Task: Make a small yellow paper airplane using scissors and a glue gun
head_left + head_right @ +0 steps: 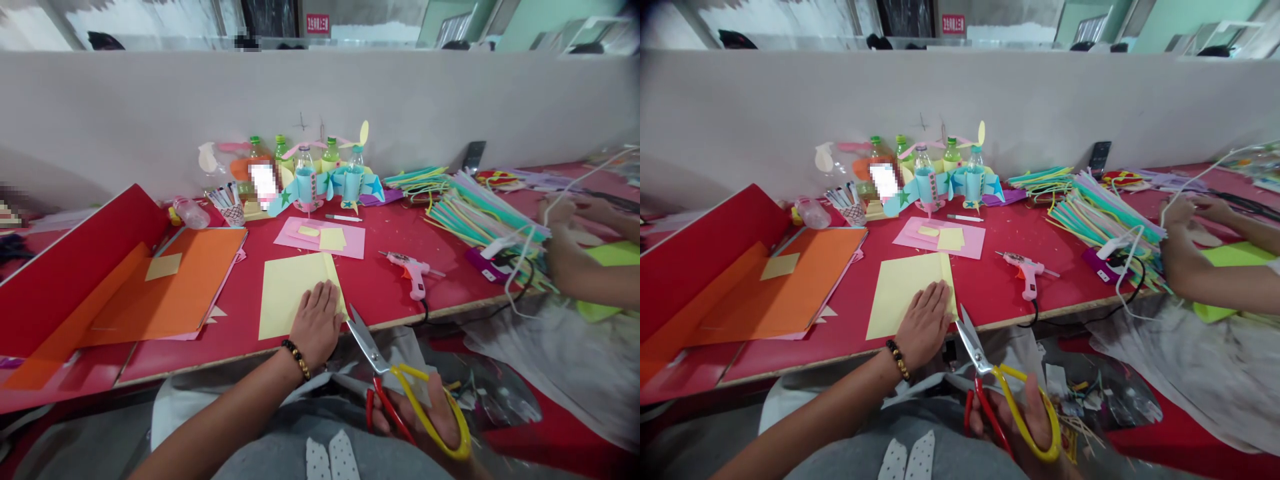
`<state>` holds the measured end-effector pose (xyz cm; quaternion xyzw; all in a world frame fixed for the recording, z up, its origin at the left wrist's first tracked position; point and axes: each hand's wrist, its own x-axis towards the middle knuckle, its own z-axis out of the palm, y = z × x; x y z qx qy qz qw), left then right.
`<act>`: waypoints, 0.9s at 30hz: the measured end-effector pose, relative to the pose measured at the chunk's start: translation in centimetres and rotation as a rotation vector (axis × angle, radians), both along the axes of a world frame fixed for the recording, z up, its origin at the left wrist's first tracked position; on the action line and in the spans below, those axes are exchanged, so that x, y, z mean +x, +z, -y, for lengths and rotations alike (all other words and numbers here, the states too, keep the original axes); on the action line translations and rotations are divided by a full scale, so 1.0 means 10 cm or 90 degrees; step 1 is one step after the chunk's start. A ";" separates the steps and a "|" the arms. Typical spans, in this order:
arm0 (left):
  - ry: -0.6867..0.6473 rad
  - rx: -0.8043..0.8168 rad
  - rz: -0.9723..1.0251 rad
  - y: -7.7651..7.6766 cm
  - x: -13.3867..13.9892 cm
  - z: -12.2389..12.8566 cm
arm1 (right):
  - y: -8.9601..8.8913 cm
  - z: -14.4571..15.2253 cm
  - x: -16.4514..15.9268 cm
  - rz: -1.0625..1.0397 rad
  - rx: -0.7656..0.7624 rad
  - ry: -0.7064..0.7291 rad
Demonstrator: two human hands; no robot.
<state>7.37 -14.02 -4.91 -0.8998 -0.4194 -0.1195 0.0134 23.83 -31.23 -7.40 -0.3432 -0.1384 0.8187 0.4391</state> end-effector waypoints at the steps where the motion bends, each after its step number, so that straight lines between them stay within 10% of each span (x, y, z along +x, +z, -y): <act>1: 0.001 -0.003 0.003 0.01 0.00 0.00 | 0.01 0.00 0.01 0.017 0.015 0.003; 20: 0.006 -0.023 -0.019 0.11 0.04 -0.01 | -0.07 -0.06 -0.13 -0.135 -0.033 -0.064; 27: 0.016 -0.015 -0.029 0.10 0.04 -0.01 | -0.17 -0.24 -0.22 -0.185 0.131 -0.022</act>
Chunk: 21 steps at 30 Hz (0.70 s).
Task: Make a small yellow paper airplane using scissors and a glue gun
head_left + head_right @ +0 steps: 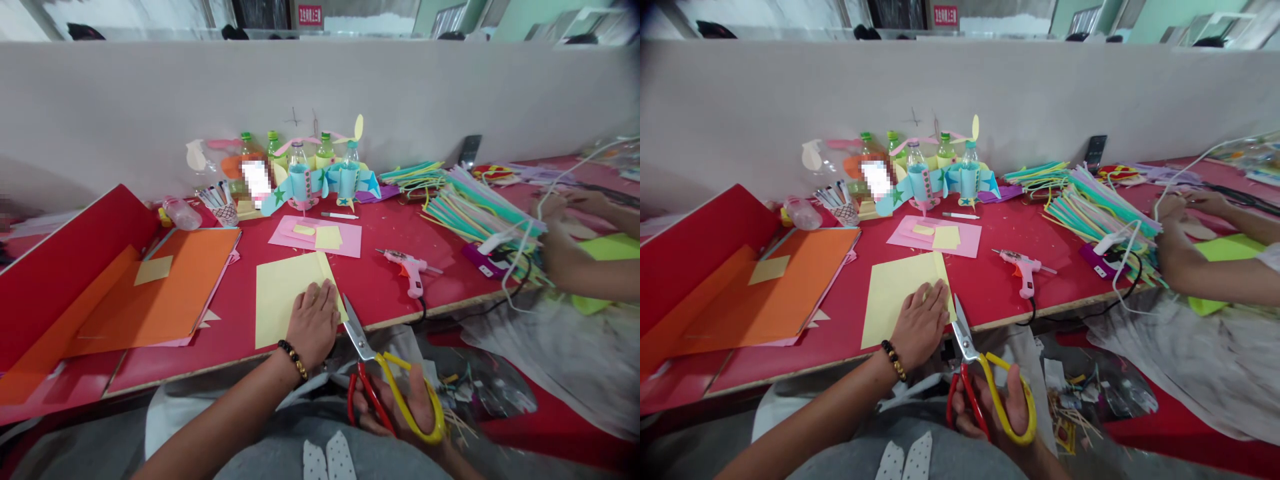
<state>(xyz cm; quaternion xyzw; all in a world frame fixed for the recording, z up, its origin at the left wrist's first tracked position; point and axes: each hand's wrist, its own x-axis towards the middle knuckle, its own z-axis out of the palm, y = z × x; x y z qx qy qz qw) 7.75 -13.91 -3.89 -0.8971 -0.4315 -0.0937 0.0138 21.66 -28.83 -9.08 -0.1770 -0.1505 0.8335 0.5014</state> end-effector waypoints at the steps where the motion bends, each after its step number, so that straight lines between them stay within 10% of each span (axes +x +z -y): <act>1: -0.001 0.004 -0.001 0.00 0.00 0.00 | 0.00 -0.01 0.00 -0.002 0.014 0.000; 21: -0.027 -0.007 0.003 -0.03 -0.04 0.00 | 0.03 -0.18 -0.03 -0.041 0.044 0.003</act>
